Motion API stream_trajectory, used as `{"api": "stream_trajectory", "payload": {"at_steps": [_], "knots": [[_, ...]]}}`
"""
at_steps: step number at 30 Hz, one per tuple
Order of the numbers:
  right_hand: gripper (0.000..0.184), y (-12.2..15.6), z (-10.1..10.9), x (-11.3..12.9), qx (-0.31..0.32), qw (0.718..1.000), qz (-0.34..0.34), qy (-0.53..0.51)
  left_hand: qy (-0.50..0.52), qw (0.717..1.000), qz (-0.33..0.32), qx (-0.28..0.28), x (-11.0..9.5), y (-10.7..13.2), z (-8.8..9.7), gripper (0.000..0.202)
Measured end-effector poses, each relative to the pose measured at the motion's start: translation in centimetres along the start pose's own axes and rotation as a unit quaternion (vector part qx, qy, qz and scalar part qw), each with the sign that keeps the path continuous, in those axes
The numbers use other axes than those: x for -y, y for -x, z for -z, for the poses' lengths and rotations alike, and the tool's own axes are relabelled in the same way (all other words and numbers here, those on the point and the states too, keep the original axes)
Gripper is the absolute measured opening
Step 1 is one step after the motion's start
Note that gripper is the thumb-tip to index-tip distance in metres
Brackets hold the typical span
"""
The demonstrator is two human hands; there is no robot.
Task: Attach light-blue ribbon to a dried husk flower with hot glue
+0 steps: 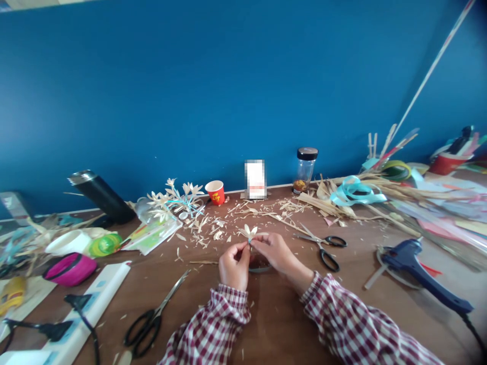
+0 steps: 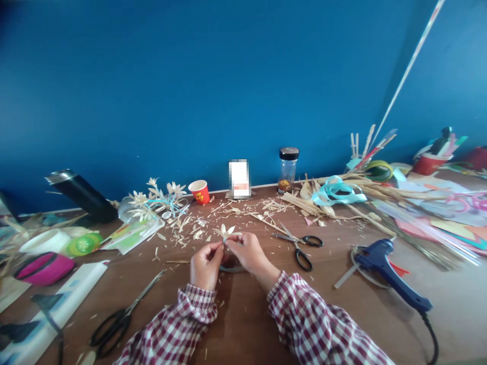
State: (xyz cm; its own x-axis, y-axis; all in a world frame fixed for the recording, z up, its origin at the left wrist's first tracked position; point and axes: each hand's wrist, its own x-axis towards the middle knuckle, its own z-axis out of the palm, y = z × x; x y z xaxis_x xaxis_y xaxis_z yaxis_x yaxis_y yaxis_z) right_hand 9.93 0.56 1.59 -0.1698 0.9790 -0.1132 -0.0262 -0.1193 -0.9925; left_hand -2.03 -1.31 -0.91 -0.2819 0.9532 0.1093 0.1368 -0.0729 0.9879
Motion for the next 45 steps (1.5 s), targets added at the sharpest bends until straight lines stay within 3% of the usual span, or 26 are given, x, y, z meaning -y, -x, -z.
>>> {"api": "stream_trajectory", "payload": {"at_steps": [3,8,13,19,25,29,38,45], "knots": [[0.021,0.0,0.5,0.1,-0.016,0.999,0.022,0.026,0.006,0.999,0.010,0.029,-0.3,0.1,0.2,0.025],[0.023,0.2,1.5,0.8,0.012,0.996,0.038,0.080,0.176,0.967,0.168,0.075,-0.7,-0.2,0.3,0.031],[0.020,0.3,1.8,0.9,0.021,0.995,0.044,0.091,0.217,0.933,0.261,0.119,-1.3,-0.9,1.0,0.035],[0.019,0.4,2.0,1.0,0.087,0.989,0.047,0.109,0.203,0.935,0.249,0.153,-1.6,-1.1,1.5,0.043],[0.027,0.2,2.4,0.2,0.108,0.983,0.035,0.141,0.231,0.920,0.259,0.184,-1.5,-1.2,1.6,0.036],[0.028,0.3,2.2,0.0,0.088,0.986,0.010,0.142,0.249,0.914,0.265,0.179,-1.1,-1.4,1.6,0.034],[0.025,0.5,2.0,0.3,0.087,0.983,0.013,0.164,0.194,0.942,0.234,0.143,-1.0,-1.3,1.3,0.039],[0.021,0.5,2.6,0.6,0.033,0.984,0.042,0.169,0.179,0.947,0.237,0.121,-0.7,-2.2,1.9,0.029]]}}
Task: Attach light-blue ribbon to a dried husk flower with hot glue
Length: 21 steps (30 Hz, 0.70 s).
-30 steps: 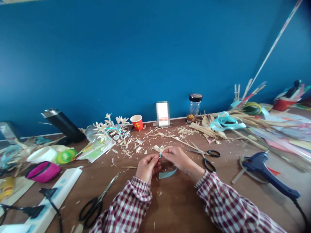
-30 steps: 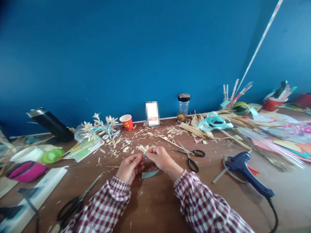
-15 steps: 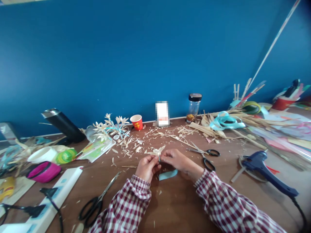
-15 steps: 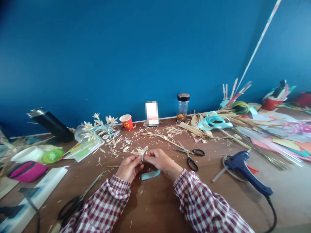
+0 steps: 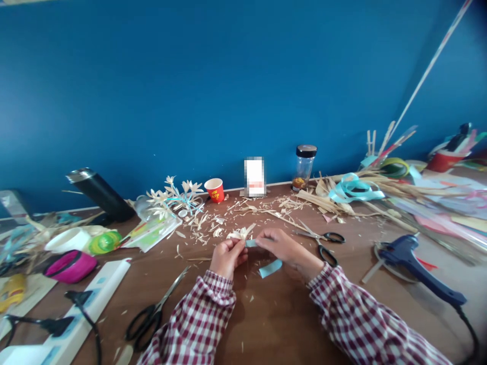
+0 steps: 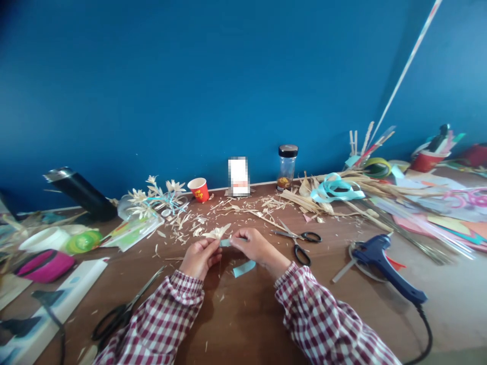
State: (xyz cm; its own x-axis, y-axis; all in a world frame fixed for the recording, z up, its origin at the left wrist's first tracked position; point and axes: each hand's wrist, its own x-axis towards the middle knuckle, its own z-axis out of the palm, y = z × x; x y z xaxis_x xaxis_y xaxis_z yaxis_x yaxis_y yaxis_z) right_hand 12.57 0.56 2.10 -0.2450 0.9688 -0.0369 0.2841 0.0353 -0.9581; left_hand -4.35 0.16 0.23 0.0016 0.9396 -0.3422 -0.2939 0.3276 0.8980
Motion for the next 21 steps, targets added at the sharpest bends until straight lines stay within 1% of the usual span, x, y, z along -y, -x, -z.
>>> {"api": "stream_trajectory", "payload": {"at_steps": [4,7,10,12,15,17,19,21], "knots": [[0.023,0.4,0.2,0.3,-0.046,0.999,-0.010,-0.020,0.010,1.000,0.005,-0.015,-0.2,0.1,-0.1,0.021],[0.018,1.0,0.3,0.6,-0.088,0.996,-0.025,-0.026,0.001,1.000,0.007,-0.023,-0.4,0.2,-0.2,0.014],[0.014,1.9,1.0,0.8,-0.123,0.992,-0.039,-0.014,-0.048,0.998,-0.029,-0.042,-0.5,0.2,-0.1,0.011],[0.014,2.5,1.8,0.6,-0.140,0.989,-0.036,0.013,-0.085,0.994,-0.052,-0.053,-0.6,0.1,0.2,0.012],[0.015,3.6,3.2,-0.1,-0.160,0.983,-0.022,0.088,-0.131,0.986,-0.073,-0.069,-0.5,0.2,0.3,0.011],[0.013,4.4,4.0,-0.9,-0.170,0.971,-0.021,0.164,-0.175,0.977,-0.087,-0.084,-0.4,0.4,0.2,0.010],[0.010,5.5,4.6,-1.7,-0.175,0.952,-0.027,0.251,-0.207,0.969,-0.095,-0.098,-0.1,0.7,0.0,0.013],[0.012,6.8,5.0,-2.0,-0.172,0.925,-0.026,0.338,-0.217,0.965,-0.102,-0.106,0.3,0.9,-0.1,0.027]]}}
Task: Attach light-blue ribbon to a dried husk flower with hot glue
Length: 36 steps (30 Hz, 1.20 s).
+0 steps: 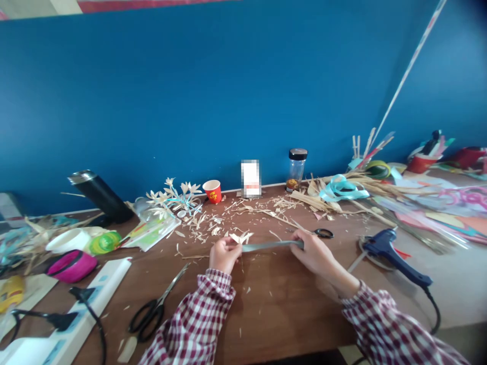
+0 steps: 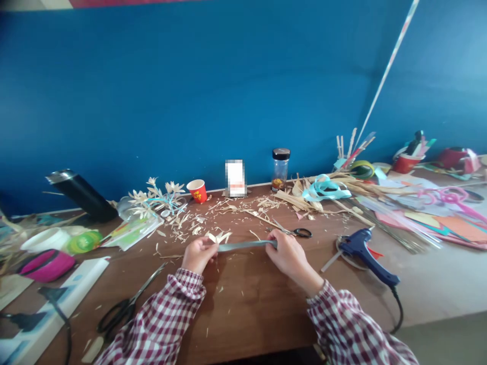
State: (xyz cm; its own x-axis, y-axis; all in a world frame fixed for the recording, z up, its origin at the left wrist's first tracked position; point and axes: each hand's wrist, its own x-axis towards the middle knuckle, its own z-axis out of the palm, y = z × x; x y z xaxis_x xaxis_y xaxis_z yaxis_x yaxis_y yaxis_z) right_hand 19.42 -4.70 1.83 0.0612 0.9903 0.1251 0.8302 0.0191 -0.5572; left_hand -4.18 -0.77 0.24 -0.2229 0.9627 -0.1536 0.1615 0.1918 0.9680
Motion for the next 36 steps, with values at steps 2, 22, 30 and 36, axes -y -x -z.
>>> {"api": "stream_trajectory", "payload": {"at_steps": [2,22,30,36], "knots": [[0.022,1.0,0.5,-0.1,-0.022,0.996,0.027,0.087,-0.014,1.000,-0.019,-0.007,0.4,0.3,-0.1,0.043],[0.026,0.7,-1.1,3.6,-0.018,0.981,0.179,0.078,-0.213,0.966,-0.148,-0.024,0.5,2.5,0.2,0.065],[0.018,-0.8,0.3,-0.3,-0.067,0.937,-0.023,-0.343,-0.214,0.963,-0.163,-0.033,0.9,2.3,0.2,0.062],[0.030,-1.0,-0.3,2.3,-0.075,0.970,0.223,-0.068,-0.234,0.958,-0.167,-0.021,1.1,2.3,0.2,0.060]]}}
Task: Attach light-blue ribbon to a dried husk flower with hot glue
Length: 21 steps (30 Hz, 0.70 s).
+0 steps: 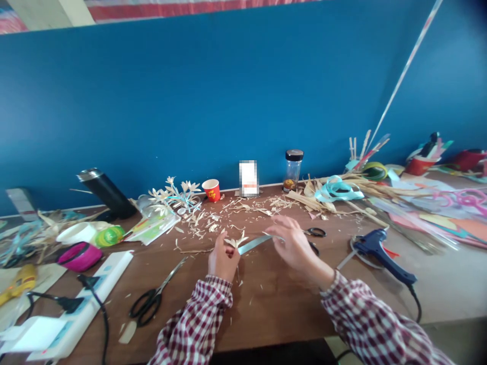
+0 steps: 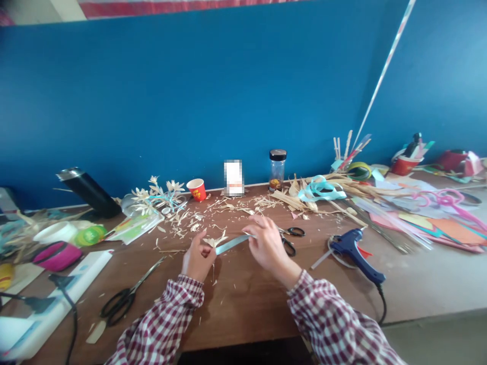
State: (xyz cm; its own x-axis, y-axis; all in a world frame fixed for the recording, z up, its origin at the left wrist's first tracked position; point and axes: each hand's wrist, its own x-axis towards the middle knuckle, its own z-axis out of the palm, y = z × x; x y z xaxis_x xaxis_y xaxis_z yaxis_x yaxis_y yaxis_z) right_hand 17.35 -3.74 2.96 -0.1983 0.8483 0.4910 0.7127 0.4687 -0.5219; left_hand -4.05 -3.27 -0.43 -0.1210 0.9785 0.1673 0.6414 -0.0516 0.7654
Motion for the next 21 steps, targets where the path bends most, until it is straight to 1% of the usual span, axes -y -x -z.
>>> {"api": "stream_trajectory", "payload": {"at_steps": [2,3,4,6,10,12,14,15,18,21], "knots": [[0.033,-0.2,-1.2,1.2,0.086,0.991,0.088,0.056,-0.019,1.000,-0.011,-0.011,0.0,0.1,-0.2,0.058],[0.033,-0.2,-1.8,1.6,0.132,0.982,0.117,0.073,-0.028,0.999,-0.023,-0.018,0.1,0.1,-0.3,0.057],[0.032,-0.2,-2.4,2.0,0.168,0.973,0.132,0.089,-0.038,0.998,-0.039,-0.024,0.3,0.1,-0.4,0.056],[0.031,0.0,-3.1,2.2,0.199,0.964,0.130,0.121,-0.056,0.995,-0.072,-0.032,0.6,0.2,-0.7,0.053],[0.031,0.5,-3.1,1.9,0.211,0.962,0.102,0.142,-0.079,0.991,-0.104,-0.040,0.9,0.5,-0.8,0.048],[0.030,0.6,-2.9,1.8,0.212,0.962,0.102,0.136,-0.084,0.988,-0.120,-0.053,0.8,0.7,-0.2,0.037],[0.028,0.6,-2.8,1.7,0.208,0.964,0.103,0.129,-0.098,0.980,-0.163,-0.058,0.7,1.1,0.6,0.022],[0.027,0.6,-2.9,1.7,0.206,0.964,0.104,0.129,-0.109,0.973,-0.196,-0.046,0.7,1.3,1.1,0.018],[0.027,0.7,-2.9,1.8,0.197,0.966,0.106,0.131,-0.142,0.942,-0.303,0.014,1.1,1.7,2.1,0.027],[0.029,0.9,-2.8,2.1,0.180,0.969,0.098,0.136,-0.162,0.913,-0.371,0.060,1.8,1.9,2.2,0.031]]}}
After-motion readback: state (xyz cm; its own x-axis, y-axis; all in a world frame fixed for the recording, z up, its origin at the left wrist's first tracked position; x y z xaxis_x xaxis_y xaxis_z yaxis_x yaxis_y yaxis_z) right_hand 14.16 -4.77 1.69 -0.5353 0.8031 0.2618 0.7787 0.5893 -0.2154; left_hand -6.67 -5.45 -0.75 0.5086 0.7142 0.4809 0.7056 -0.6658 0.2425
